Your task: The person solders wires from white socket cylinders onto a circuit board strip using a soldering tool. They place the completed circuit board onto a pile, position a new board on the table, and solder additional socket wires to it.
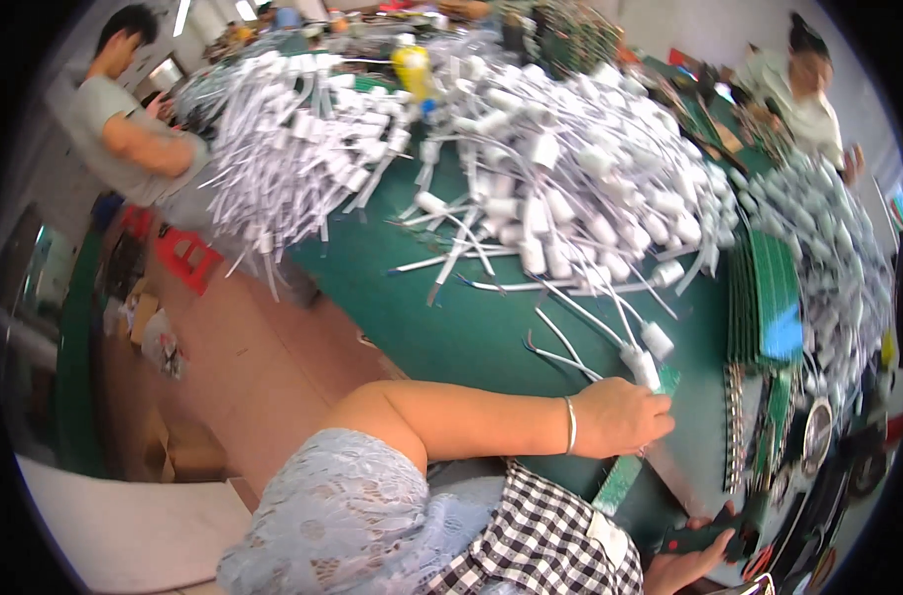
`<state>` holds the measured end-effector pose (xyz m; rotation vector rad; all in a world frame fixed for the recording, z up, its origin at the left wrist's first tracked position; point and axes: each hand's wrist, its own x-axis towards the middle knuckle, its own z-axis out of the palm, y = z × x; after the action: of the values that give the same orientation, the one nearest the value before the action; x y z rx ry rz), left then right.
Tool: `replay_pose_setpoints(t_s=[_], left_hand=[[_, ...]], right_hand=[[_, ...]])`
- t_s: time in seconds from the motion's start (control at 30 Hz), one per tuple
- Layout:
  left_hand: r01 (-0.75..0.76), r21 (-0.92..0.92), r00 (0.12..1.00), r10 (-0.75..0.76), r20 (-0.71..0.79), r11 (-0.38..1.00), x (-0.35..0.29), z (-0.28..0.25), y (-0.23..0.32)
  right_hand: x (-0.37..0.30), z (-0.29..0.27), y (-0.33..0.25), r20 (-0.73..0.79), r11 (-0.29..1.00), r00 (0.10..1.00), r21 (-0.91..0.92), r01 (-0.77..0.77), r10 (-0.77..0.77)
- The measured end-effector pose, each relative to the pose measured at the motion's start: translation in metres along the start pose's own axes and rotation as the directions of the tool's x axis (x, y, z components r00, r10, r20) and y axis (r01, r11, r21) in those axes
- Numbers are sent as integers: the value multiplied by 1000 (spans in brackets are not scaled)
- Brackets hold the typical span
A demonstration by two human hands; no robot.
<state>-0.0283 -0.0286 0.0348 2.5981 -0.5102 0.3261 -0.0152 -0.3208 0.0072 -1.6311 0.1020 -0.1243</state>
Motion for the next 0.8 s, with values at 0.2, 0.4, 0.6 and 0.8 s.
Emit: replay_pose_setpoints(t_s=[0.2,0.4,0.6,0.8], left_hand=[[82,63,972,-94,217,995,7,-8,3],[-37,92,970,14,241,995,29,-4,-2],[-85,355,954,-27,298,931,63,-16,-36],[47,136,997,-55,57,990,40,-56,1]], right_hand=[[10,32,-3,48,847,998,529,-55,35],[8,21,1,-8,877,1000,480,-13,19],[10,20,-6,25,879,999,476,25,-41],[9,17,1,33,904,998,427,32,-51]])
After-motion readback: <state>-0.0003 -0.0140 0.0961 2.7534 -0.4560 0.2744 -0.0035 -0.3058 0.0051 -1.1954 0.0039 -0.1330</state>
